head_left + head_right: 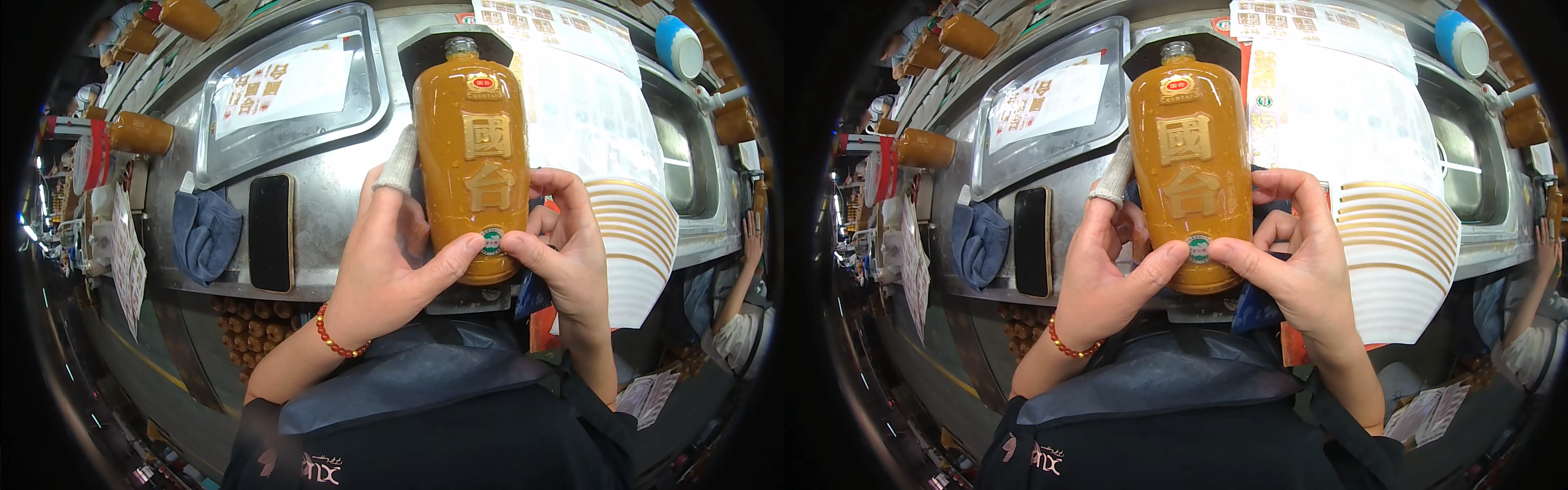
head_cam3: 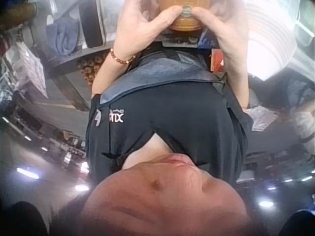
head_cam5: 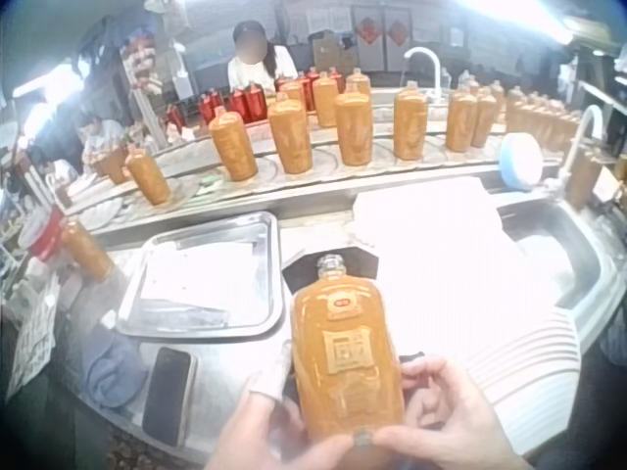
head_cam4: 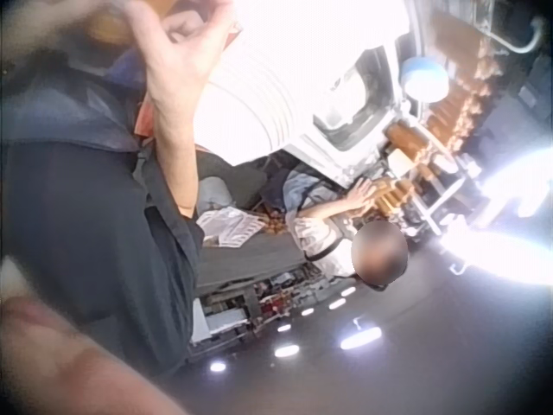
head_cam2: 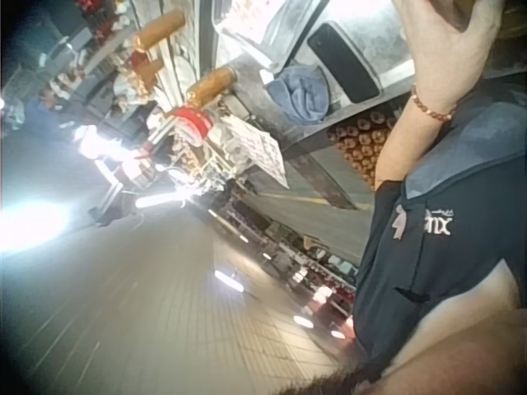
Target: The person applies a small circular sticker to the front of a large amber bottle, then wraps a clear plastic band around the bottle's midsection and smooths it with a blue cloth. The person repeats this process on multiple bottles along a production line.
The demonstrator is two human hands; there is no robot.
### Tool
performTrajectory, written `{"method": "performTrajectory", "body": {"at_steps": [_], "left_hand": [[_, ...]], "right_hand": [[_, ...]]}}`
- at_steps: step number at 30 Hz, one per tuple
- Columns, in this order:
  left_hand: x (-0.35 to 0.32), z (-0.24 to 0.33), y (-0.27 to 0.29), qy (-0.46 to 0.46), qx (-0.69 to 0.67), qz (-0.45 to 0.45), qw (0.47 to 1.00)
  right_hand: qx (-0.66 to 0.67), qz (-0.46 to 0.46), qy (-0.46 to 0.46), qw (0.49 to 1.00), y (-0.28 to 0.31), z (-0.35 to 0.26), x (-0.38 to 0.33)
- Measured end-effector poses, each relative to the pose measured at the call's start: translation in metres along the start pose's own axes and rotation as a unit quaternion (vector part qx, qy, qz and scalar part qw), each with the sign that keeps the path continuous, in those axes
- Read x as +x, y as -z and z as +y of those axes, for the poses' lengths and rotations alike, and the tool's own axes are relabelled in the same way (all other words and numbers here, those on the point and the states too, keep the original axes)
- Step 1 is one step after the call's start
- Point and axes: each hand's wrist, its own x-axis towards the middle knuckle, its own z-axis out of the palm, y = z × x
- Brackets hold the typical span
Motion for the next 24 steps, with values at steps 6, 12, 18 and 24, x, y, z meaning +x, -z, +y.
{"method": "performTrajectory", "body": {"at_steps": [6, 12, 18, 24], "left_hand": [[0.0000, 0.0003, -0.0015, 0.001, -0.023, 0.005, 1.000], [0.0001, 0.0000, -0.0028, -0.016, -0.013, 0.013, 1.000], [-0.0008, 0.0009, -0.0020, -0.003, 0.001, 0.011, 1.000], [-0.0005, -0.0004, -0.0023, -0.007, 0.020, 0.013, 1.000]], "right_hand": [[0.005, -0.001, -0.001, 1.000, 0.0001, -0.0004, 0.0003], [-0.006, -0.010, 0.003, 1.000, 0.0006, -0.0047, -0.0012], [-0.037, -0.007, 0.004, 0.999, 0.0013, -0.0027, -0.0010], [-0.033, -0.012, 0.007, 0.999, 0.0013, -0.0043, -0.0010]]}}
